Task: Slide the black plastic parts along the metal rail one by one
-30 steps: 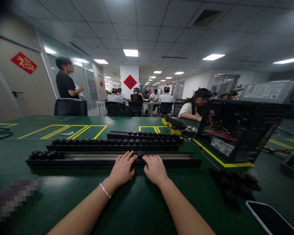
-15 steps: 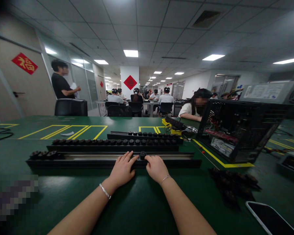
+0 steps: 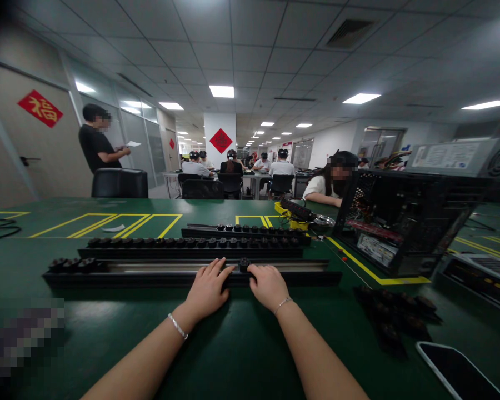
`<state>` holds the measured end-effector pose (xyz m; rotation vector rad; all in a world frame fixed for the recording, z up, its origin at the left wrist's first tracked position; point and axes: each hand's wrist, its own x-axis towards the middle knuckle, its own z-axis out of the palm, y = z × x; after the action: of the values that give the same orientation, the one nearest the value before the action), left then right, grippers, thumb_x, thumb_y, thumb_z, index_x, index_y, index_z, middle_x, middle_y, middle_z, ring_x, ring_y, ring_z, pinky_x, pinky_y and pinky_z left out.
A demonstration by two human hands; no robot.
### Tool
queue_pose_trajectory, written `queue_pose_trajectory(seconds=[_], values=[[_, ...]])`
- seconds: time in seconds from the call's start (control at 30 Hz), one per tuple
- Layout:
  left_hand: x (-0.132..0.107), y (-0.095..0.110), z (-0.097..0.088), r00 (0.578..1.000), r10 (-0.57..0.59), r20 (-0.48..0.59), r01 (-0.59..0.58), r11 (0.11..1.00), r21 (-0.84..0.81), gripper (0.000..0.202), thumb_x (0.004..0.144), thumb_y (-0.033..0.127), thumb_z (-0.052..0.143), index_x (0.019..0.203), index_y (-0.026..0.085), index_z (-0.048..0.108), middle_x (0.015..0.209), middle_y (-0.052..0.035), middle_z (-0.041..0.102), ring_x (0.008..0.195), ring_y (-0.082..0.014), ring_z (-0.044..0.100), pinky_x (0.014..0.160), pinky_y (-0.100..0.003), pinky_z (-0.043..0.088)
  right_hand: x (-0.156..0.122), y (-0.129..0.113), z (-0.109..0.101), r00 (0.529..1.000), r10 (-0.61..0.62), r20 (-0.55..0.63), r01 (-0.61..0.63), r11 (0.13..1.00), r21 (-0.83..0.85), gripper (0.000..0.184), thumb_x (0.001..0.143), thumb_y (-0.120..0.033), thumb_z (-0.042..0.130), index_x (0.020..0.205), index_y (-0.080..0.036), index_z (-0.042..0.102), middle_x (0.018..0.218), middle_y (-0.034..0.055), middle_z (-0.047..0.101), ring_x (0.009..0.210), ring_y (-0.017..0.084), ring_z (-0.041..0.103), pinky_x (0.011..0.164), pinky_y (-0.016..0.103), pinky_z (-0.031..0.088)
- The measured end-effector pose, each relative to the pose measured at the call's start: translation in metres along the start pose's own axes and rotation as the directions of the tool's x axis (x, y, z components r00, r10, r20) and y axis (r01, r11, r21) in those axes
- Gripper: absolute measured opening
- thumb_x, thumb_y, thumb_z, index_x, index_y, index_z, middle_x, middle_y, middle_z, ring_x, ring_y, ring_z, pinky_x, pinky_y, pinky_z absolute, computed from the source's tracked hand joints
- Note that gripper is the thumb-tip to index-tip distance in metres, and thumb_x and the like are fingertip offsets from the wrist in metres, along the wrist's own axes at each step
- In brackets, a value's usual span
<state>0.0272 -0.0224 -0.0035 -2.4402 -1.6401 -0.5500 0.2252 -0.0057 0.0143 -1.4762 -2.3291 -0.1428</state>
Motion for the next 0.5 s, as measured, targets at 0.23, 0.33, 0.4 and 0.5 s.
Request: queue_pose_trajectory(seconds=[0.23,0.33,0.4,0.5], values=[[0.0002,0.0001,0.0002,1.000,0.001,-0.009,-0.001,1.000,-0.002,0.060,0.076,0.030,0.053,0.133,0.032,0.039,0.147,-0.0059,0.035,0.136,-0.0253,0.026,0.106,-0.045,0.025,0.0016,0.0023,-0.0006,0.999,0.020,0.025,-0.022,0.998,0.063,0.025,0.081,-0.019,0.045,0.099,-0.022,0.062,0.094,0.0028,0.068,0.089,0.017,0.058,0.087,0.029,0.037],[-0.0004,0.0005,0.0000,1.000,0.000,-0.013,0.000,1.000,0.002,0.059,0.075,0.030,0.053,0.133,0.032,0.040,0.146,-0.0057,0.035,0.136,-0.0254,0.027,0.106,-0.045,0.025,0.0017,0.0030,-0.0009,1.000,0.017,0.025,-0.019,0.997,0.074,0.025,0.081,-0.019,0.045,0.098,-0.021,0.063,0.093,0.0037,0.067,0.090,0.017,0.058,0.086,0.029,0.037],[-0.0006,0.0007,-0.0003,1.000,0.000,-0.013,0.000,1.000,0.001,0.059,0.075,0.029,0.053,0.132,0.032,0.041,0.146,-0.0059,0.036,0.135,-0.0254,0.027,0.106,-0.045,0.025,0.0017,0.0035,-0.0007,1.000,0.014,0.021,-0.016,0.997,0.080,0.024,0.080,-0.019,0.045,0.097,-0.021,0.063,0.093,0.0039,0.067,0.089,0.018,0.057,0.087,0.029,0.037],[-0.0005,0.0005,-0.0008,1.000,-0.003,-0.008,0.003,1.000,-0.003,0.059,0.075,0.029,0.053,0.132,0.031,0.041,0.147,-0.0059,0.035,0.136,-0.0250,0.027,0.106,-0.045,0.026,0.0017,0.0045,-0.0002,1.000,0.015,0.013,-0.017,0.996,0.091,0.024,0.080,-0.019,0.045,0.095,-0.020,0.063,0.091,0.0039,0.067,0.088,0.017,0.057,0.086,0.029,0.037]])
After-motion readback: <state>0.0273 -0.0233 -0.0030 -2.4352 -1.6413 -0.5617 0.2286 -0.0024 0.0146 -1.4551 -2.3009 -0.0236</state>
